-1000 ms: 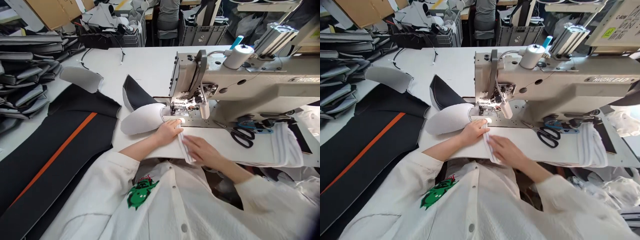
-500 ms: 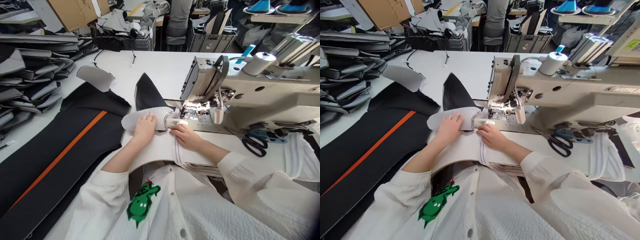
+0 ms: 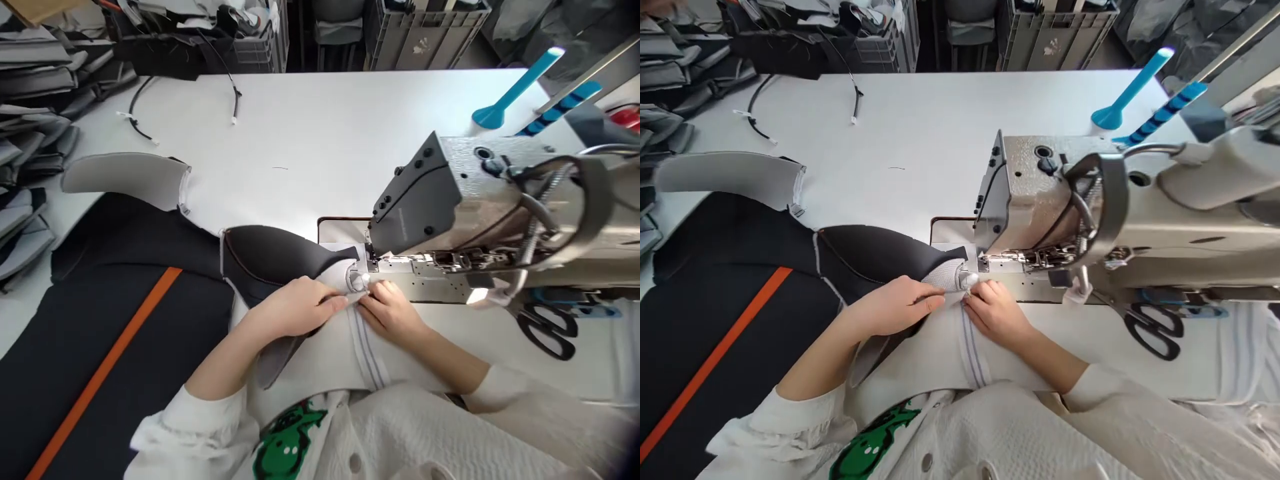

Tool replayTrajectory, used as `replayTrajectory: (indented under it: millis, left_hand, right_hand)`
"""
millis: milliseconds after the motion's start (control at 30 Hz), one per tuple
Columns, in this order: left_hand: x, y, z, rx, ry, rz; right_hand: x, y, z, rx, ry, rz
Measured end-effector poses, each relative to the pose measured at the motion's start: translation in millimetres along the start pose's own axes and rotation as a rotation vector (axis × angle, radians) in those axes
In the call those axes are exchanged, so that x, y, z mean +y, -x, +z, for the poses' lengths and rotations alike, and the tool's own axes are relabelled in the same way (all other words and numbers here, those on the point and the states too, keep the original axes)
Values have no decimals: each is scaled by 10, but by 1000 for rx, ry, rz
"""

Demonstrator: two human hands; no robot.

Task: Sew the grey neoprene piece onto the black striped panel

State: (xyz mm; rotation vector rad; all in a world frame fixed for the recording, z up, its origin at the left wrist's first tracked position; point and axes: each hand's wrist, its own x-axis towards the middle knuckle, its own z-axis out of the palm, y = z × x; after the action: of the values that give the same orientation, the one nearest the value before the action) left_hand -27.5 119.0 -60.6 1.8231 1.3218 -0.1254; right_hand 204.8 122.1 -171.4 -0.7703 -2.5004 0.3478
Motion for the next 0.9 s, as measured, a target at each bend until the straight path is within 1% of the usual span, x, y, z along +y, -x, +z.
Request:
replayTrajectory:
  millis: [67,100,167,200,300,367,433,500,600,733,800,900]
  left_hand:
    - [-75,-91,-7,43,134,-39]
    - [-103,-142,25,77,137,-73]
    - [-135,-232,156,162,8,-112]
    - [-141,-264,244,204,-101,-96]
    - [-160,-303,529,333,-404,20]
    - [-196,-309,683,466,-520,88]
    - [-250,-322,783,581,-581,160]
    - [-307,-345,828,633,-615,212]
    - [-373,-383,822,637,-608,245]
    - [-430,-407,787,630,-550,294]
    - [-438,-405,793,653,-519,307]
    - [-396,-409,844,726,-480,338]
  right_hand:
    - [14,15,-2,-6,-4,21]
    - [17,20,-1,-10,0,37]
    - [19,25,1,-12,16,72]
    - [20,24,4,-8,22,81]
    - [27,17,19,7,35,71]
    - [32,16,31,16,54,75]
    - [26,17,40,23,78,91]
    - [7,18,41,24,99,106]
    - [-37,9,28,-8,115,131]
    - [-73,-13,1,-98,125,166]
    - [-58,-18,-7,-128,136,167]
    - [13,-7,-12,-167,169,161]
